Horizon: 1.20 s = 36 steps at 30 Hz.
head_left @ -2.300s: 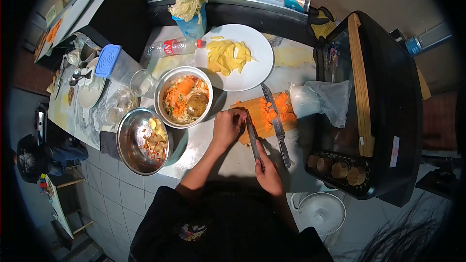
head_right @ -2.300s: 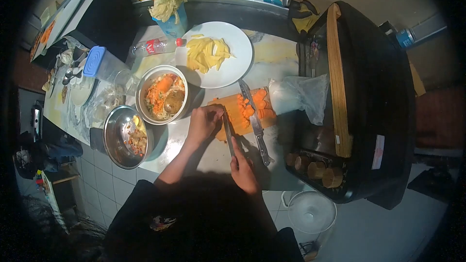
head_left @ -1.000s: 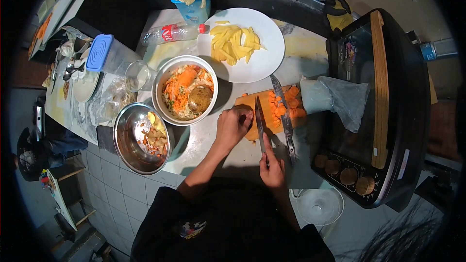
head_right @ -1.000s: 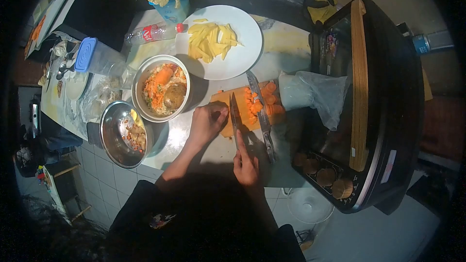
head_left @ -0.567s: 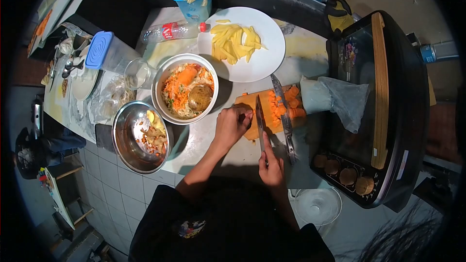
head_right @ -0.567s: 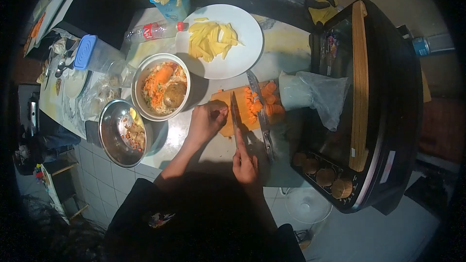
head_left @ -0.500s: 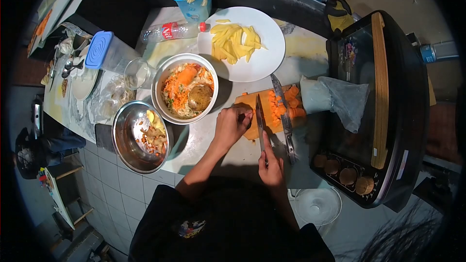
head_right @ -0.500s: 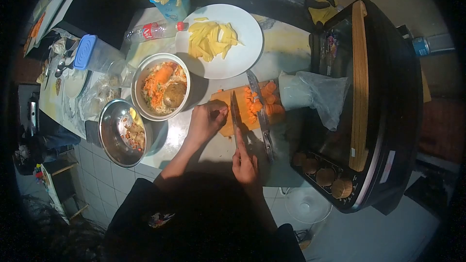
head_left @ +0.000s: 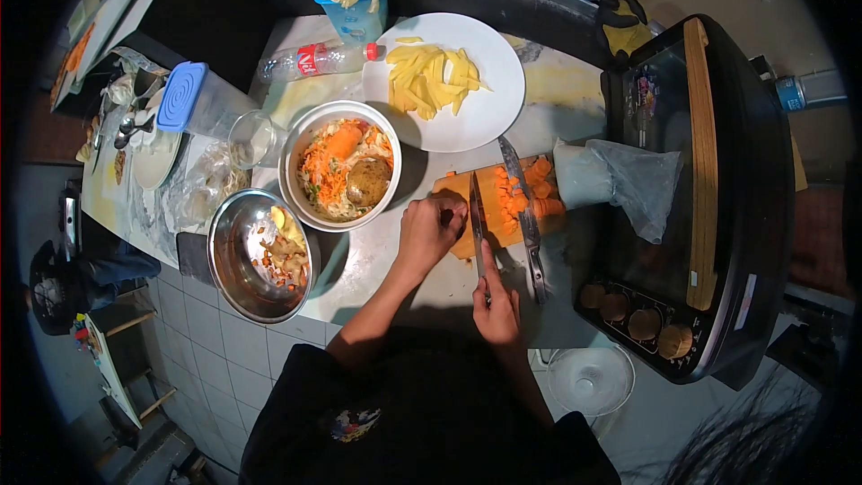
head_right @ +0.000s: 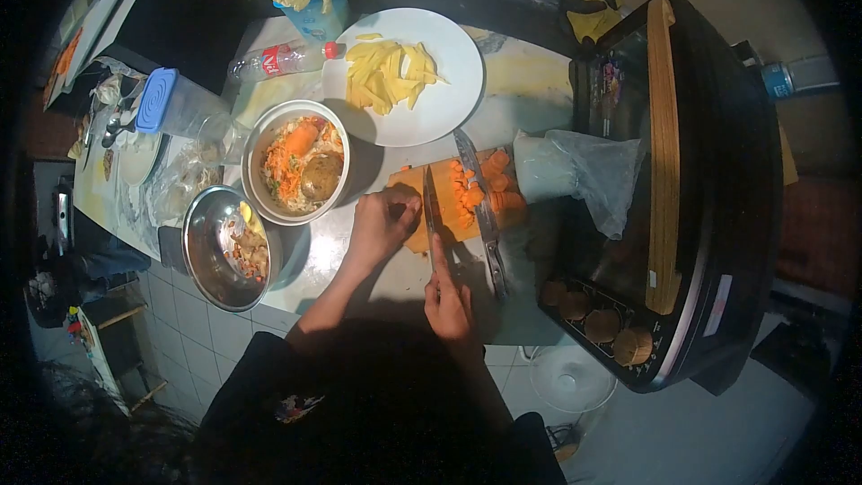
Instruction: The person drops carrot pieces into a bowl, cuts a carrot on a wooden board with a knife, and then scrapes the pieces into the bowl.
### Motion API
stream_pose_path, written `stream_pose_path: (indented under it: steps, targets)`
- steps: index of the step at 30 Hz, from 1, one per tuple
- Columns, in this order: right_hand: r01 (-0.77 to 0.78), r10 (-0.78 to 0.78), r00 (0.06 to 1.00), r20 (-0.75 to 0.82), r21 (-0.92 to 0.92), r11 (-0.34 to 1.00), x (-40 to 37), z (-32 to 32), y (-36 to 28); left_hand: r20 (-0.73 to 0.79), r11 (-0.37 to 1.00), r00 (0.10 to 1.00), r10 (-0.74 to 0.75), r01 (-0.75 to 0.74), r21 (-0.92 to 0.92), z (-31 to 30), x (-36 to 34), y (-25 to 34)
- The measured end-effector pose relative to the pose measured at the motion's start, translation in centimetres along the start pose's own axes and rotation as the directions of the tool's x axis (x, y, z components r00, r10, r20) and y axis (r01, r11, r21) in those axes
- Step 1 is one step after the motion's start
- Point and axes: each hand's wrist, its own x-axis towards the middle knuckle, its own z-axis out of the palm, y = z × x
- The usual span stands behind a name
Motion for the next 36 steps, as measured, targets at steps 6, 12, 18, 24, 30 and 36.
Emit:
stream_pose_path:
  steps: [6,12,18,24,30,36]
  targets:
    - [-0.027,0.025,0.999,0.021,0.062,0.998,-0.1,0.5,0.4,-0.003,1.0,1.0,-0.004,0.004,0.012,0.1,-0.1,0.3]
    - [0.102,-0.101,0.993,-0.063,0.016,0.995,0.0,1.2,0.9,-0.014,0.999,1.0,0.02,-0.02,0.038,0.2,-0.1,-0.2]
    - [0.127,-0.13,0.988,-0.081,-0.039,0.991,-0.3,1.4,0.8,-0.008,1.0,1.0,0.006,-0.006,0.019,0.2,-0.1,-0.1]
    - [-0.325,0.348,0.881,0.32,-0.125,0.937,0.0,1.0,0.0,0.003,0.999,1.0,0.015,-0.015,0.043,0.1,-0.1,0.1]
    - [-0.076,0.103,0.987,0.124,-0.203,0.976,-0.4,1.5,-0.3,0.025,0.999,0.999,-0.023,0.021,0.047,0.1,0.0,-0.4]
    - [-0.032,0.112,0.98,0.162,-0.43,0.902,-0.3,0.9,-1.2,-0.033,0.998,0.999,0.033,-0.031,0.048,0.4,-0.1,-0.7]
